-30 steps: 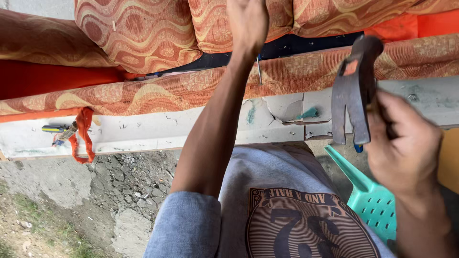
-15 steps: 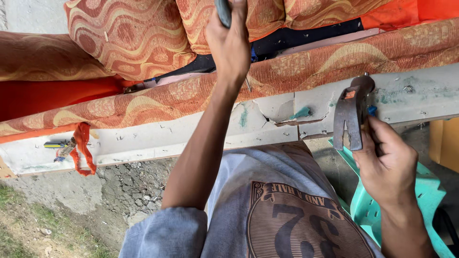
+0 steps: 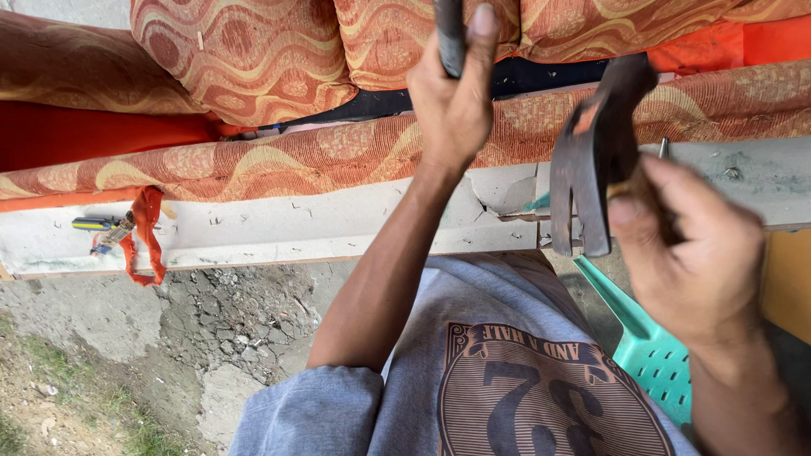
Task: The person uses pliers to pull out staples from the edge of a sofa cushion and then uses a hammer and nail to secure the fabric to the wooden frame. The person works along the length of the cushion, removing old fasteners and inserting new ones.
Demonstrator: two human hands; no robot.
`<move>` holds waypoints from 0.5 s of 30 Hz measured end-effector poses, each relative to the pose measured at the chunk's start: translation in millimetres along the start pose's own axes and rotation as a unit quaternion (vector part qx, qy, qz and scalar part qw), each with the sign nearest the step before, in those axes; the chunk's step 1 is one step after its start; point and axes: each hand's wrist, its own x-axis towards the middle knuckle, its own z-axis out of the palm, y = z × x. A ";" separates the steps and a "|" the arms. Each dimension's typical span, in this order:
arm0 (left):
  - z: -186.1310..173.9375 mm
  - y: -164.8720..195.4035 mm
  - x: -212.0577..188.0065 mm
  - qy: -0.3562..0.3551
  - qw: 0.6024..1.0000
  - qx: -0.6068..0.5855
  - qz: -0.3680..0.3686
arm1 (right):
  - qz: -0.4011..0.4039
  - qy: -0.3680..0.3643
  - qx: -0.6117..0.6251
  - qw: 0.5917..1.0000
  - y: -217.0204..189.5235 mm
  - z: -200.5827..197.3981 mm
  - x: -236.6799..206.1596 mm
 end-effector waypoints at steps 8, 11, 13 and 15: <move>6.4 11.5 -15.9 -0.025 0.992 0.099 0.078 | -0.185 -0.015 -0.056 0.981 -39.9 -9.9 72.0; 5.2 11.4 -10.9 -0.018 0.985 0.113 0.127 | -0.244 -0.059 -0.236 0.939 -59.0 -12.1 99.7; 10.3 11.5 -10.5 -0.027 0.995 0.079 0.054 | -0.195 -0.055 -0.228 0.953 -71.3 -17.7 100.8; 12.2 11.7 -9.2 -0.034 0.996 0.076 0.029 | -0.177 -0.059 -0.207 0.961 -78.7 -14.2 99.3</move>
